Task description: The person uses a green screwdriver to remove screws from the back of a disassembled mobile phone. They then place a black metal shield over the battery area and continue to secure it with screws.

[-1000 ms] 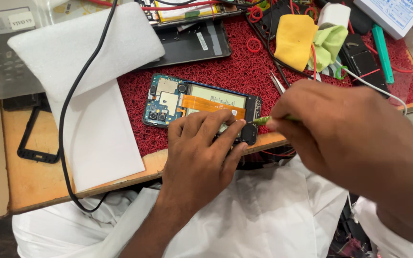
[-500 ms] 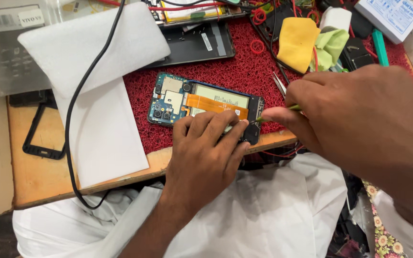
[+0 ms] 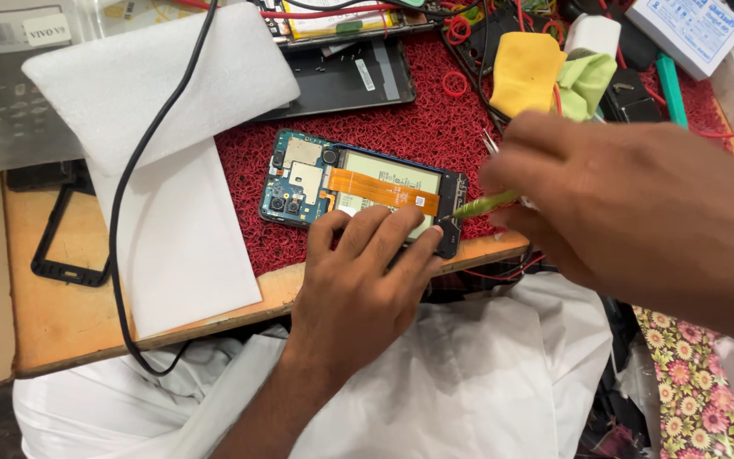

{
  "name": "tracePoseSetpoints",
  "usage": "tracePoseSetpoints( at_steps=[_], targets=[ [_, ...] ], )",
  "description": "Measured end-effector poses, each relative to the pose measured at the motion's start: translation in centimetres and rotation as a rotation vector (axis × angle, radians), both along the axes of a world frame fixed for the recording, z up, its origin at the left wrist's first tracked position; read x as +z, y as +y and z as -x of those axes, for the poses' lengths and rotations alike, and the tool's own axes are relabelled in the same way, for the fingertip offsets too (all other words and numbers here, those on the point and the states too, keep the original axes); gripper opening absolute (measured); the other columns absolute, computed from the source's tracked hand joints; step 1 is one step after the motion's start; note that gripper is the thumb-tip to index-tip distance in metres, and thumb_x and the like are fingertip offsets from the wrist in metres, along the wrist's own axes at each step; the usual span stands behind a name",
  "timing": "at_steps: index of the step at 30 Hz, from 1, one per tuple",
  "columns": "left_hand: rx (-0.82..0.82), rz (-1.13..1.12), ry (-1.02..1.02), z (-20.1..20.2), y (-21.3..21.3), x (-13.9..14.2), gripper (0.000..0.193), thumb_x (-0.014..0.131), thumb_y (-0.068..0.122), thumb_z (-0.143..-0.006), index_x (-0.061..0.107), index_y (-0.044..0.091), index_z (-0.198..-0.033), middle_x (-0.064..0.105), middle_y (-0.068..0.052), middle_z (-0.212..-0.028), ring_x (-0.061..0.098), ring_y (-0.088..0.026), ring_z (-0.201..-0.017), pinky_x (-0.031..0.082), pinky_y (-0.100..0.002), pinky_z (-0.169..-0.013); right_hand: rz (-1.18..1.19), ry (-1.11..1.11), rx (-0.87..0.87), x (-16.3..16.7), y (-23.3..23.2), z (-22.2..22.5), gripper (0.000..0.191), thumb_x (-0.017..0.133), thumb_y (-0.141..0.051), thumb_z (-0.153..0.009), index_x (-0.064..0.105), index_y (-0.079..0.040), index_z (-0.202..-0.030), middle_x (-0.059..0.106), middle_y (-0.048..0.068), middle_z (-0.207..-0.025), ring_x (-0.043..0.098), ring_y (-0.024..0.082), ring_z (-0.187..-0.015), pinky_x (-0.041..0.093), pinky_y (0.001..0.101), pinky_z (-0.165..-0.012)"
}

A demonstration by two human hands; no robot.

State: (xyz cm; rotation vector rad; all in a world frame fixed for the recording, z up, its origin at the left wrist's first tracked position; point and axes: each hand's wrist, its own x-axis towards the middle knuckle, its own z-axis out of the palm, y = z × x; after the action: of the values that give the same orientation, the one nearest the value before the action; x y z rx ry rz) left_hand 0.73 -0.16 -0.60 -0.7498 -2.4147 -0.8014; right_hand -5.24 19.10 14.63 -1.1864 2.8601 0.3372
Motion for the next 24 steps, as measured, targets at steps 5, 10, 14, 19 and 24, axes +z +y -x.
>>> tracePoseSetpoints(
  at_steps=[5,10,14,19,24],
  targets=[
    [-0.003,0.009,0.022,-0.12,-0.06,-0.13,0.025,0.074,0.023,-0.097,0.076,0.01,-0.118,0.066,-0.006,-0.124,0.06,-0.023,-0.118,0.04,-0.046,-0.101,-0.362,-0.055,-0.166,0.21,-0.79,0.02,0.035,0.053,-0.052,-0.094,0.065,-0.02,-0.088,0.061,-0.004,-0.082,0.068,0.019,-0.068,0.053,0.0376,-0.056],
    [-0.008,-0.004,0.022,-0.21,-0.12,-0.15,0.024,0.074,0.021,-0.097,0.077,0.01,-0.118,0.066,-0.006,-0.124,0.06,-0.024,-0.118,0.041,-0.046,-0.101,0.027,-0.089,-0.017,0.21,-0.43,0.2,0.026,0.068,-0.036,-0.09,0.069,-0.012,-0.099,0.063,0.002,-0.091,0.066,0.021,-0.067,0.052,0.0358,-0.054],
    [-0.009,0.001,0.028,-0.23,-0.15,-0.16,0.024,0.073,0.02,-0.097,0.077,0.009,-0.118,0.066,-0.006,-0.124,0.06,-0.024,-0.118,0.041,-0.046,-0.1,-0.016,-0.052,0.089,0.03,-0.55,0.1,0.026,0.06,-0.035,-0.09,0.065,-0.01,-0.095,0.065,0.003,-0.092,0.068,0.021,-0.074,0.052,0.0343,-0.057],
    [-0.005,0.003,0.031,-0.22,-0.21,-0.16,0.023,0.073,0.02,-0.097,0.077,0.009,-0.118,0.067,-0.006,-0.124,0.06,-0.023,-0.119,0.041,-0.046,-0.1,-0.599,-0.19,-0.252,0.2,-0.9,0.25,0.035,0.047,-0.052,-0.098,0.064,-0.022,-0.105,0.063,-0.007,-0.099,0.068,0.013,-0.091,0.056,0.0304,-0.073],
    [-0.006,0.004,0.027,-0.32,-0.24,-0.13,0.023,0.073,0.02,-0.098,0.077,0.009,-0.118,0.067,-0.006,-0.125,0.06,-0.024,-0.119,0.041,-0.046,-0.1,-0.031,-0.085,0.136,0.2,-0.56,0.24,0.044,0.071,-0.019,-0.072,0.068,-0.008,-0.114,0.063,0.006,-0.11,0.067,0.023,-0.098,0.055,0.0363,-0.068]
  ],
)
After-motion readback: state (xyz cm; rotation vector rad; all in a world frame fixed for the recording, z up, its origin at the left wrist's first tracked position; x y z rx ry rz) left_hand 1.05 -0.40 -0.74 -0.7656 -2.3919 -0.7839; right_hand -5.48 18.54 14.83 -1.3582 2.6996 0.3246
